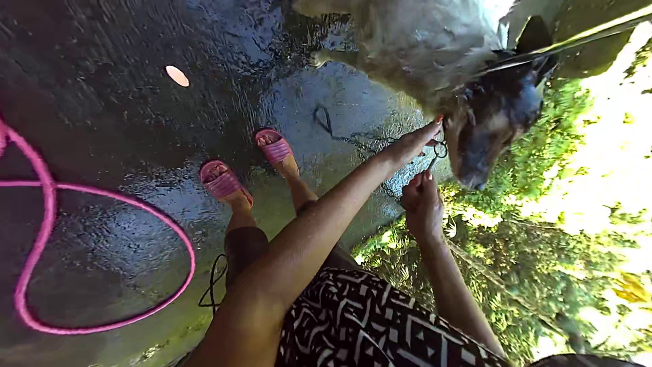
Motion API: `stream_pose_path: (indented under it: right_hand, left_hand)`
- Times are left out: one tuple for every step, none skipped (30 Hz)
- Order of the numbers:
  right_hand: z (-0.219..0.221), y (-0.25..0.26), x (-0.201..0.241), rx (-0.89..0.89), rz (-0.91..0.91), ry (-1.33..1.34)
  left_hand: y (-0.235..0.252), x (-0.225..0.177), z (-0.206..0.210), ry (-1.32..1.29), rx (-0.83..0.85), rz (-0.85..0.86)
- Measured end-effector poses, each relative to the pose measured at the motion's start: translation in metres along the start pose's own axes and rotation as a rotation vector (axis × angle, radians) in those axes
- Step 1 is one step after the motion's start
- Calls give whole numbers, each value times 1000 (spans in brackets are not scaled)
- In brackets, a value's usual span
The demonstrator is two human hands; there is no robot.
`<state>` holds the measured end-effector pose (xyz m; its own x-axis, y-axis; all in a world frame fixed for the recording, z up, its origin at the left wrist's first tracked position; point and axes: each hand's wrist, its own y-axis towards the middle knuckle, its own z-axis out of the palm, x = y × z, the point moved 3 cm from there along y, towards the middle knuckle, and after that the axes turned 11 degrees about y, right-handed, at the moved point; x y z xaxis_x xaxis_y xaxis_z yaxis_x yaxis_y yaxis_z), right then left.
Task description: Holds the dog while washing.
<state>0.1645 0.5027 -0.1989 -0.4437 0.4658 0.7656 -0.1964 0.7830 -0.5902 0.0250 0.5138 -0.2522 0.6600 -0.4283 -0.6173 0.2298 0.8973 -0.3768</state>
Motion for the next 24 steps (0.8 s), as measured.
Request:
stream_pose_path:
  right_hand:
    - [-3,0,4,-7,-7,-9]
    - [-4,1,8,-7,-13,-17]
    - [-3,3,11,-9,-17,-20]
    - [-2,4,13,-6,-18,-20]
    - [-1,4,15,-7,-16,-9]
    - [1,5,16,-12,-12,9]
    - [4,6,18,-21,-10,34]
    - [7,7,21,-32,-2,58]
    - [9,8,23,-46,3,68]
    - [11,9,25,-63,6,54]
    - [11,10,25,-78,6,18]
    - [9,12,25,-85,2,-37]
    - [7,14,24,-92,-6,-104]
    - [5,16,23,-96,-18,-195]
    - [4,16,23,-93,-30,-291]
    - [7,14,24,-85,-34,-377]
    - [11,9,26,-74,-38,-449]
    - [17,4,28,-60,-49,-517]
    - [24,1,32,-39,-64,-551]
    - [30,-3,33,-18,-87,-561]
    - [36,-6,34,4,-110,-543]
    - [40,-8,33,32,-131,-502]
    - [43,-10,31,67,-143,-449]
    - [43,-12,29,115,-152,-391]
  left_hand:
    - [1,-2,4,14,-7,14]
    - [2,-4,7,27,-30,40]
    - [2,-6,9,41,-59,65]
    - [4,-6,11,59,-97,85]
    - [6,-4,13,81,-135,96]
    - [7,-1,14,99,-172,92]
    - [9,3,13,124,-199,69]
    - [10,8,13,153,-215,38]
    - [10,9,12,188,-213,9]
    - [9,9,12,228,-195,-21]
    - [6,5,13,257,-167,-47]
    - [4,0,16,273,-134,-72]
    - [4,-7,19,286,-98,-102]
    - [6,-10,23,302,-73,-134]
    - [11,-12,25,323,-76,-158]
    - [18,-12,26,344,-102,-181]
    - [24,-13,26,356,-150,-196]
    - [30,-14,25,349,-204,-211]
    - [33,-16,22,330,-262,-236]
    - [34,-18,18,311,-320,-267]
    - [34,-22,14,300,-375,-291]
    - [33,-26,8,305,-416,-303]
    - [31,-30,2,342,-447,-298]
    - [27,-33,-5,402,-465,-278]
